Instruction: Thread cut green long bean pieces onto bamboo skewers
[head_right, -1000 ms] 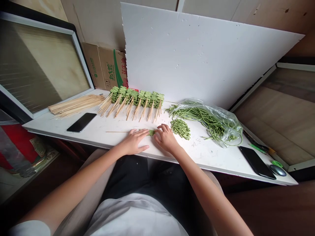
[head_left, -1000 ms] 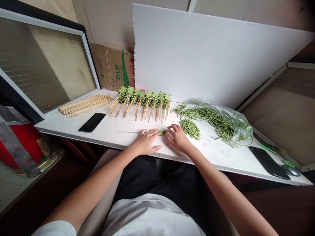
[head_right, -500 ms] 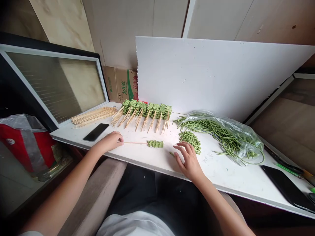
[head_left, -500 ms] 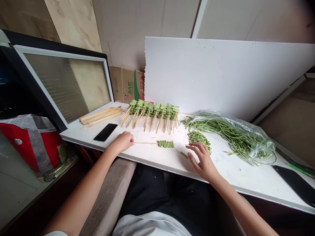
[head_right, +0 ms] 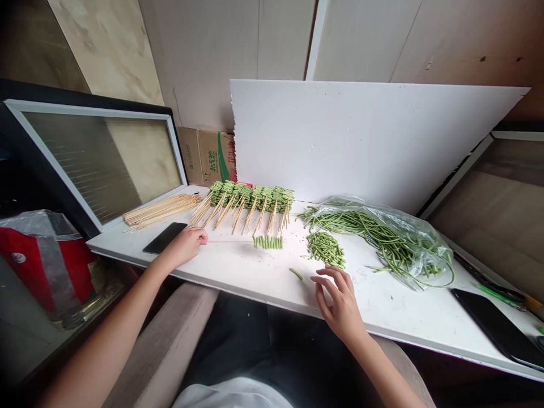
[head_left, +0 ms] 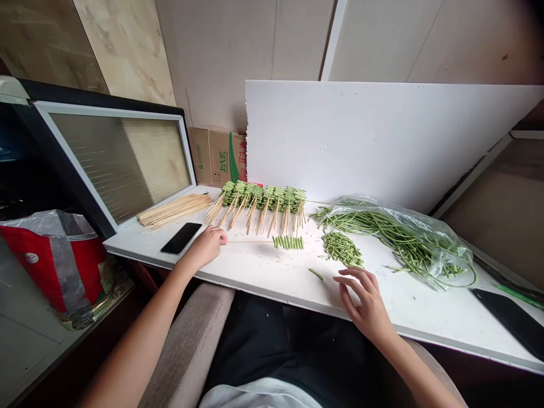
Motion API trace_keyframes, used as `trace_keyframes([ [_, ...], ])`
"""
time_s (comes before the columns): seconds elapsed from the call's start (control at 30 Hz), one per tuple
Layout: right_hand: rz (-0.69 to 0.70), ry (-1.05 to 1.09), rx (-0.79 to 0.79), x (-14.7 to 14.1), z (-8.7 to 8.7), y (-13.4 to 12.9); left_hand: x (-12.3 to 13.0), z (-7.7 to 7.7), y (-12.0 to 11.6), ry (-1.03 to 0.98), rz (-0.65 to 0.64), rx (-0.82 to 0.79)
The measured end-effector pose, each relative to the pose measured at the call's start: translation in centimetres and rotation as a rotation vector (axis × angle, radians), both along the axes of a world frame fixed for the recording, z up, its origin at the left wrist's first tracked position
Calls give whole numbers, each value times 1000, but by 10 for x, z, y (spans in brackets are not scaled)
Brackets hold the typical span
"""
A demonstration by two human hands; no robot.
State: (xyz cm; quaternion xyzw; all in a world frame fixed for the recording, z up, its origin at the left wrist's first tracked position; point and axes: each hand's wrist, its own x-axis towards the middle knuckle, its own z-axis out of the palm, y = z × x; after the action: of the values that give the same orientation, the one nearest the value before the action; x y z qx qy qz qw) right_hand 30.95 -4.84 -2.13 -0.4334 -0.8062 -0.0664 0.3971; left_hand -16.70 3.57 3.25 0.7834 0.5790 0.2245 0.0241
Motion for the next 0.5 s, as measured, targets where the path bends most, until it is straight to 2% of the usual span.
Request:
trace_keyframes([
  [0.1, -10, 14, 31, 1, 4, -1, -12, 9, 1, -79, 170, 132],
  [0.2, -23, 10, 47, 3, 5, 0, -28, 20, 4, -167, 377, 177],
  [0.33, -19, -7, 64, 5, 0, 5, -49, 34, 22, -196, 577, 153],
  [0.5, -12, -30, 75, 7, -7, 8, -57, 44, 63, -69, 692, 20],
])
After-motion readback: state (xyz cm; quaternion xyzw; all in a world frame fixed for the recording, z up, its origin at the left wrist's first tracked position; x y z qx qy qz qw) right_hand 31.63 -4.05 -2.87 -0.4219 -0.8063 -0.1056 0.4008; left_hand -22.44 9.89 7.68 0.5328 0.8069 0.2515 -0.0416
